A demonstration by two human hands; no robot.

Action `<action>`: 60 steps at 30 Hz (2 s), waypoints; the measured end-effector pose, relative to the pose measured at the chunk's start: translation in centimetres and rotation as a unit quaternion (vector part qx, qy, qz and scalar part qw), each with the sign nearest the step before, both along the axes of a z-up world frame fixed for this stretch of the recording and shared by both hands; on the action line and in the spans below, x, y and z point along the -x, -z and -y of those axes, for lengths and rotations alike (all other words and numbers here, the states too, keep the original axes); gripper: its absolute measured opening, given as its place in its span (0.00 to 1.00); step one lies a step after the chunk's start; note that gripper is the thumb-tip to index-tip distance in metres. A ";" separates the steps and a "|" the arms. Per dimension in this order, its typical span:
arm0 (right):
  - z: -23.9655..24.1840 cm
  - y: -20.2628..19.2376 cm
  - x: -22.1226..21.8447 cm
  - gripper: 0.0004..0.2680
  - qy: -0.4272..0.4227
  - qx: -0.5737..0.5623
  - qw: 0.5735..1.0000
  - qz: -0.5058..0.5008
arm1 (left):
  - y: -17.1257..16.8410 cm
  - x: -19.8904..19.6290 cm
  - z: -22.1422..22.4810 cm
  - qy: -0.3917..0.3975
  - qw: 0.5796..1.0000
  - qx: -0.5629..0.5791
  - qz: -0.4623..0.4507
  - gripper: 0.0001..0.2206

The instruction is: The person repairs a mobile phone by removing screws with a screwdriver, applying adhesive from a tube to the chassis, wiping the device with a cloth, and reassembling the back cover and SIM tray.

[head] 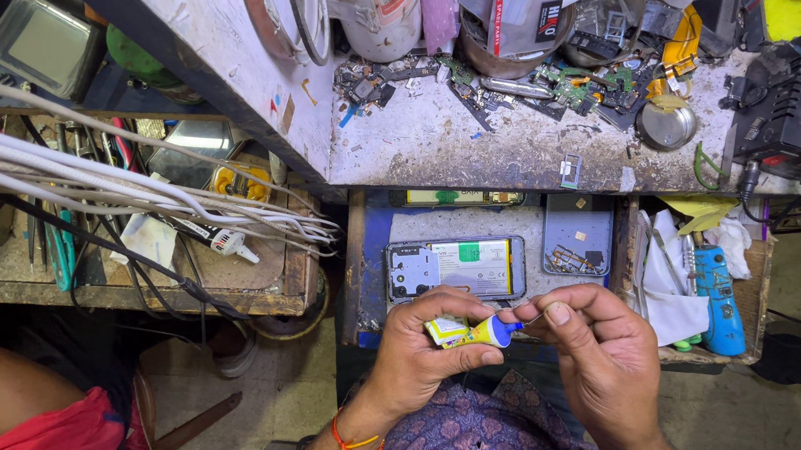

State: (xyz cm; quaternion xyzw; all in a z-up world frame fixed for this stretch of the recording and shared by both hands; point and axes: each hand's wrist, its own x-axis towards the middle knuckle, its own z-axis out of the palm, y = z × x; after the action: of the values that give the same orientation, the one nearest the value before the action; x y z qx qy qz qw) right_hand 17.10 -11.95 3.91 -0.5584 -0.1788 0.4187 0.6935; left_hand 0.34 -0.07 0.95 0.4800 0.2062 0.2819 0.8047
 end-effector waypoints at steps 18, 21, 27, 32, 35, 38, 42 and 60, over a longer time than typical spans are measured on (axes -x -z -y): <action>-0.1 -0.3 0.5 0.06 -0.004 0.030 0.999 0.033 | 0.6 0.4 -0.1 0.013 1.000 -0.001 0.011 0.16; 0.1 -0.6 1.6 0.04 0.002 0.039 0.982 0.187 | 0.7 0.5 -0.1 0.015 1.000 0.005 0.004 0.15; 0.1 -0.4 1.4 0.04 -0.029 -0.017 0.972 0.232 | 1.1 0.6 0.0 -0.008 1.000 -0.011 -0.008 0.15; 0.6 -0.1 1.8 0.17 -0.039 -0.024 0.986 0.159 | 0.8 0.6 0.1 -0.007 0.999 0.044 0.011 0.16; 1.0 0.3 2.4 0.12 -0.040 -0.050 0.955 0.291 | 0.7 0.6 0.0 -0.011 0.999 0.039 0.013 0.15; 1.0 0.6 2.2 0.12 -0.036 -0.005 0.858 0.512 | 0.7 0.5 -0.2 -0.016 1.000 0.015 -0.001 0.15; 0.7 0.9 1.7 0.12 -0.070 0.023 0.897 0.435 | -0.4 1.2 -0.1 -0.031 0.998 0.048 -0.029 0.15; 1.3 3.7 0.1 0.16 -0.051 -0.024 0.969 0.239 | -3.5 7.8 -5.0 -0.360 0.712 -0.482 -0.362 0.32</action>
State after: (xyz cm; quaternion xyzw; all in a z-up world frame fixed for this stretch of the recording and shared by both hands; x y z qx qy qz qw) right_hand 16.98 -13.24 0.23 -0.6156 -0.3775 0.3035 0.6216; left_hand -7.46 4.98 4.41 0.7573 0.4750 0.4163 0.1658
